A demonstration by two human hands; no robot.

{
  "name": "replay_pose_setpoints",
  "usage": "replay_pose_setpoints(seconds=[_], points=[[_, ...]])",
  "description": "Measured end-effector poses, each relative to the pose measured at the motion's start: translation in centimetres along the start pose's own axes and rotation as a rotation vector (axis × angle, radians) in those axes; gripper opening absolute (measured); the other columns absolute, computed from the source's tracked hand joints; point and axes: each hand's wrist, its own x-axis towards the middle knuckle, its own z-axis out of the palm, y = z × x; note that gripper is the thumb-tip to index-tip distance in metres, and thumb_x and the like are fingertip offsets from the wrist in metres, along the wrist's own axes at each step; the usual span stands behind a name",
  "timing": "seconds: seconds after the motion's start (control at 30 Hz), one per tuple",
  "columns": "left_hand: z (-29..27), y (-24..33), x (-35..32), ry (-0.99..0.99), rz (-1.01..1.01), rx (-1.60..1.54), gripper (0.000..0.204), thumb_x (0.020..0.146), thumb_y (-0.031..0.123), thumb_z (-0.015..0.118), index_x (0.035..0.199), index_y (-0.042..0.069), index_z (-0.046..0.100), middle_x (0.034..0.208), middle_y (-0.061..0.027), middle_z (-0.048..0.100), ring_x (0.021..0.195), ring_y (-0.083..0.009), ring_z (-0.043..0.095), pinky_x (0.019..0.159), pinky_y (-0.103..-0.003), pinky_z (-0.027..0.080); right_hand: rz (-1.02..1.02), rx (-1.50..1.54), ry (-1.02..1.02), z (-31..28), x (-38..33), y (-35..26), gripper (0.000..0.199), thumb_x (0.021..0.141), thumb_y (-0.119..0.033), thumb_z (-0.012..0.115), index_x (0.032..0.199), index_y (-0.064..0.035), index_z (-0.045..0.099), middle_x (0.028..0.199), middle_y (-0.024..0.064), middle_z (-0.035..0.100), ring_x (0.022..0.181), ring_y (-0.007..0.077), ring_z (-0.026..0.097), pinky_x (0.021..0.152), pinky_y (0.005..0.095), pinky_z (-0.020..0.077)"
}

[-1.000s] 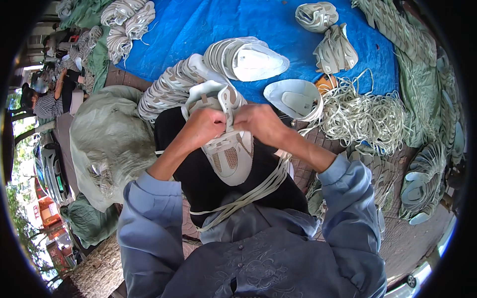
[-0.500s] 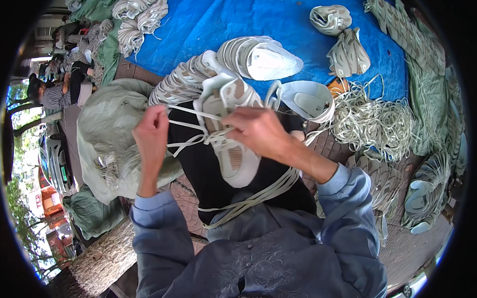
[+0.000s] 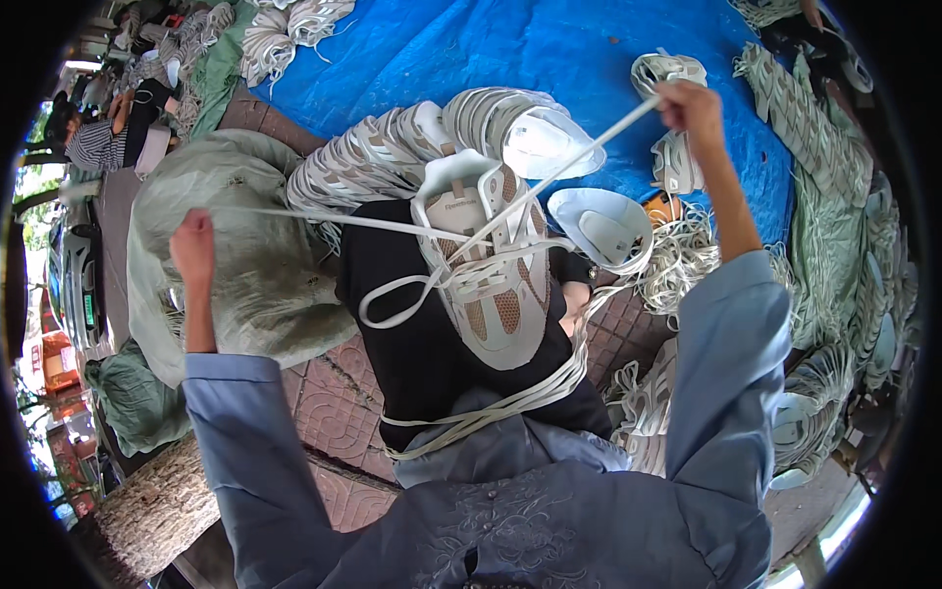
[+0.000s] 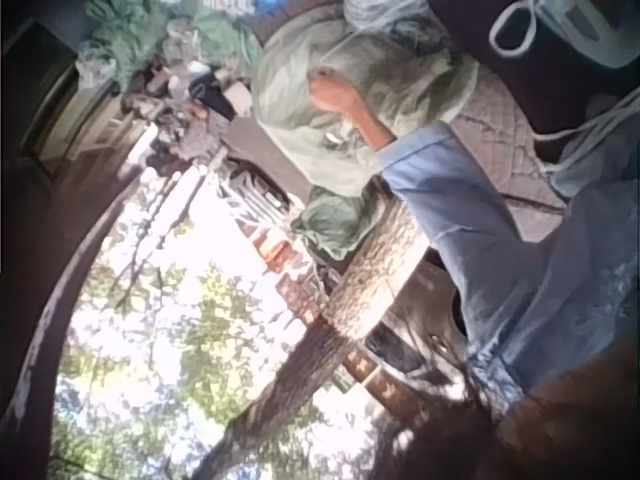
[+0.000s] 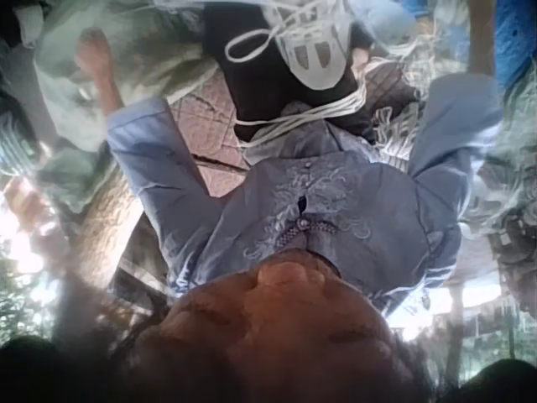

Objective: The person is sitting on a blue tarp outdoors, lacing a white sneaker with a long white shoelace. They repeatedly thread the lace through the eyelets, pull it tight, and adjust the tension, working on a single shoe throughout the clip.

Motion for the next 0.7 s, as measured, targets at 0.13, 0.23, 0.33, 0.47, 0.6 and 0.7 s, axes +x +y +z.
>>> replay_pose_setpoints(seconds=[0.13, 0.23, 0.33, 0.47, 0.6, 0.7], points=[[1.4, -9.0, 0.3, -0.188, -0.161, 0.271, 0.017, 0.075, 0.020, 0.047, 0.081, 0.010, 0.060, 0.074, -0.0170, 0.060, 0.070, -0.0363, 0.059, 0.061, -0.046, 0.046, 0.129, -0.295, 0.100, -10.1, 6.1, 5.0, 0.022, 0.075, -0.024, 0.061, 0.062, -0.0072, 0.054, 0.050, -0.0001, 0.048, 0.042, 0.0060, 0.043, 0.039, 0.0208, 0.0304], [1.9, -5.5, -0.5, -0.332, -0.088, 0.407, 0.020, 0.078, 0.016, 0.046, 0.093, 0.010, 0.058, 0.082, -0.0171, 0.060, 0.075, -0.0349, 0.059, 0.062, -0.044, 0.047, 0.015, -0.858, 0.008, -8.8, 4.4, 5.1, 0.018, 0.071, -0.022, 0.063, 0.070, -0.0048, 0.059, 0.056, 0.0015, 0.053, 0.050, 0.0092, 0.051, 0.045, 0.0225, 0.0377], [-1.2, 8.1, -2.1, 0.031, 0.345, 0.028, 0.024, 0.079, 0.009, 0.050, 0.102, 0.007, 0.053, 0.087, -0.0144, 0.058, 0.080, -0.0307, 0.057, 0.063, -0.040, 0.047, -0.293, -1.175, -0.039, -2.3, -0.7, 1.6, 0.021, 0.067, -0.016, 0.064, 0.083, -0.0039, 0.062, 0.064, 0.0018, 0.057, 0.062, 0.0117, 0.056, 0.056, 0.0236, 0.0432], [-5.4, 19.9, -10.2, -0.080, 0.752, -0.559, 0.017, 0.069, 0.009, 0.063, 0.085, 0.007, 0.057, 0.075, -0.0051, 0.050, 0.068, -0.0201, 0.051, 0.058, -0.031, 0.044, -0.311, -0.108, -0.560, 7.0, -7.2, -2.9, 0.017, 0.064, -0.004, 0.065, 0.080, -0.0023, 0.062, 0.074, 0.0021, 0.060, 0.067, 0.0077, 0.052, 0.059, 0.0227, 0.0423], [-3.7, 23.6, -14.5, -0.085, 0.789, -0.445, 0.024, 0.063, 0.009, 0.060, 0.086, 0.004, 0.055, 0.067, -0.0041, 0.042, 0.061, -0.0180, 0.045, 0.053, -0.028, 0.040, -0.847, -0.248, -0.712, 13.0, -13.2, -4.6, 0.026, 0.056, 0.001, 0.065, 0.080, -0.0060, 0.059, 0.077, 0.0075, 0.057, 0.071, 0.0203, 0.056, 0.056, 0.0303, 0.0458], [-2.7, 24.0, -15.1, -0.017, 0.814, -0.325, 0.024, 0.062, 0.009, 0.056, 0.086, 0.002, 0.054, 0.066, -0.0038, 0.041, 0.061, -0.0168, 0.044, 0.051, -0.027, 0.038, -0.963, -0.570, -0.665, 14.1, -14.4, -4.2, 0.021, 0.056, 0.000, 0.060, 0.075, -0.0063, 0.057, 0.072, 0.0065, 0.055, 0.070, 0.0216, 0.056, 0.055, 0.0318, 0.0464]])
